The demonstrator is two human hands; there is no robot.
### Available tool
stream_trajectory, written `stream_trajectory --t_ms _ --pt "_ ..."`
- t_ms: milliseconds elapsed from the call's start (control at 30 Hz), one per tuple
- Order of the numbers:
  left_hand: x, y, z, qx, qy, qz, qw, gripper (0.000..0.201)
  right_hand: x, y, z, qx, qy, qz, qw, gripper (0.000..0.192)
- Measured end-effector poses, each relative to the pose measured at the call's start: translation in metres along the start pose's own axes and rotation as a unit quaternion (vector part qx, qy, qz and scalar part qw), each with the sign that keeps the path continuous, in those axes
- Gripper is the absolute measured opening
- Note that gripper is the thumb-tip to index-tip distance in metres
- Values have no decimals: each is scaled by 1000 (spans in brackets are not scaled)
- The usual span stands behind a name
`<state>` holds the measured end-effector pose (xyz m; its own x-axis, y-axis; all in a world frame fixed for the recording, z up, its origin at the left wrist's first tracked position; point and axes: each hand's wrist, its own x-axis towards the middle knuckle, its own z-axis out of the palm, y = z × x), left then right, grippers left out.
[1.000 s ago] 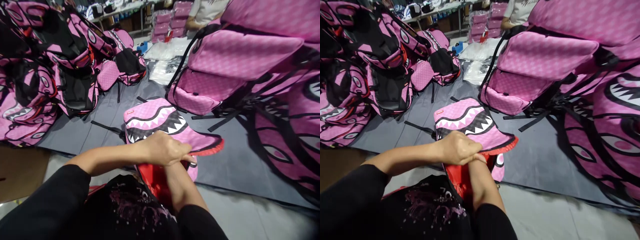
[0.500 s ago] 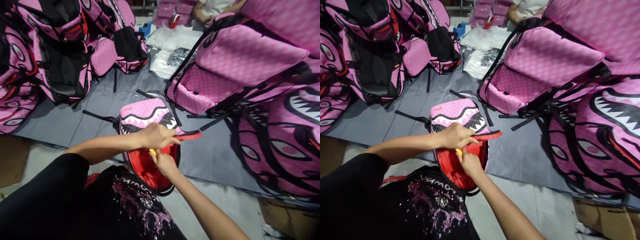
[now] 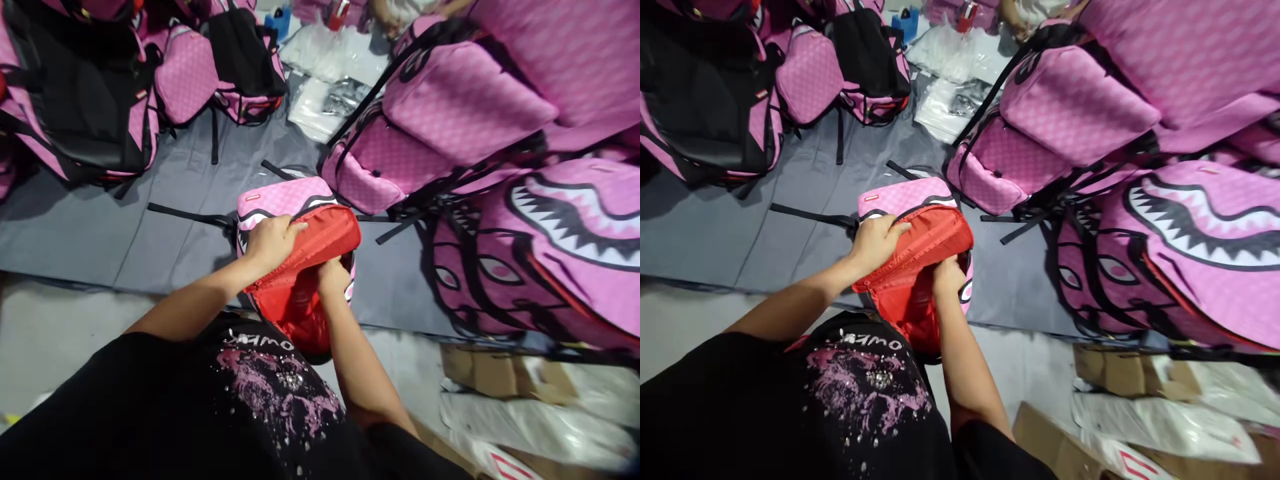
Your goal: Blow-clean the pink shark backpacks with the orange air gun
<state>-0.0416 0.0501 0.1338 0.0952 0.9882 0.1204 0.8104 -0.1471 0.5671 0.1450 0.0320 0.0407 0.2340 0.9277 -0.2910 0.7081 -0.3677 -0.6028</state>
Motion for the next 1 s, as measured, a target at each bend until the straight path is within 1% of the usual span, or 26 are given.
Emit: stream_trajectory --t_ms 67,100,133,167,200,233,267,300,333,367,400,433,467,500,567,600,633,667,733,767,833,867,933,1000 --pt "3 3 4 -7 -5 1 1000 46 -27 20 -12 -98 49 80 991 54" --pt "5 4 7 -11 -8 3 1000 46 -43 32 -17 -134 54 118 982 51" --pt "7 5 10 -16 -13 5 1000 47 -60 46 -23 -158 44 150 975 45" --pt "9 6 14 -20 -17 6 1000 47 -77 59 -28 -174 22 179 968 39" --pt "11 6 17 -23 -22 10 999 47 -93 73 -33 -176 -13 207 962 35" --pt "13 6 19 -27 -26 15 999 47 -106 85 -37 -156 -58 235 958 32" --pt "15 7 22 -31 -31 24 999 47 -117 96 -41 -111 -99 260 954 33" --pt "17 9 23 -34 -35 38 998 47 -123 104 -43 -42 -124 277 952 36" --pt "18 11 25 -37 -41 56 997 46 -124 109 -44 45 -130 286 948 39" --pt "19 15 26 -38 -48 76 995 46 -120 110 -41 147 -119 279 941 41" --pt "18 19 26 -37 -55 99 993 45 -111 107 -35 251 -101 262 926 43" --pt "17 24 27 -33 -61 122 990 45 -99 102 -26 344 -84 239 904 46" --pt "15 29 28 -27 -68 146 987 44 -85 95 -15 427 -84 216 874 48" --pt "13 33 29 -19 -74 167 983 44 -70 88 -1 494 -109 206 838 51" --pt "10 39 29 -2 -84 208 974 42 -49 77 27 584 -183 198 765 52" --pt "10 40 29 4 -85 225 971 42 -44 76 40 615 -216 196 733 52" --pt "10 40 29 7 -82 239 968 42 -44 78 50 646 -233 189 702 50" --pt "12 40 28 8 -75 248 966 41 -48 84 57 677 -235 181 673 48" --pt "15 38 27 9 -55 256 965 41 -63 103 65 733 -203 165 628 46" --pt "17 37 27 9 -48 257 965 40 -73 113 66 751 -184 162 613 45" --pt "20 36 28 9 -41 270 962 40 -88 128 66 769 -150 171 598 45" --pt "21 37 28 8 -39 282 959 40 -93 130 67 768 -135 183 598 46" --pt "21 38 31 8 -32 310 950 43 -93 128 72 762 -106 209 604 51" --pt "22 40 34 9 -20 338 941 47 -85 117 82 750 -111 226 612 54"
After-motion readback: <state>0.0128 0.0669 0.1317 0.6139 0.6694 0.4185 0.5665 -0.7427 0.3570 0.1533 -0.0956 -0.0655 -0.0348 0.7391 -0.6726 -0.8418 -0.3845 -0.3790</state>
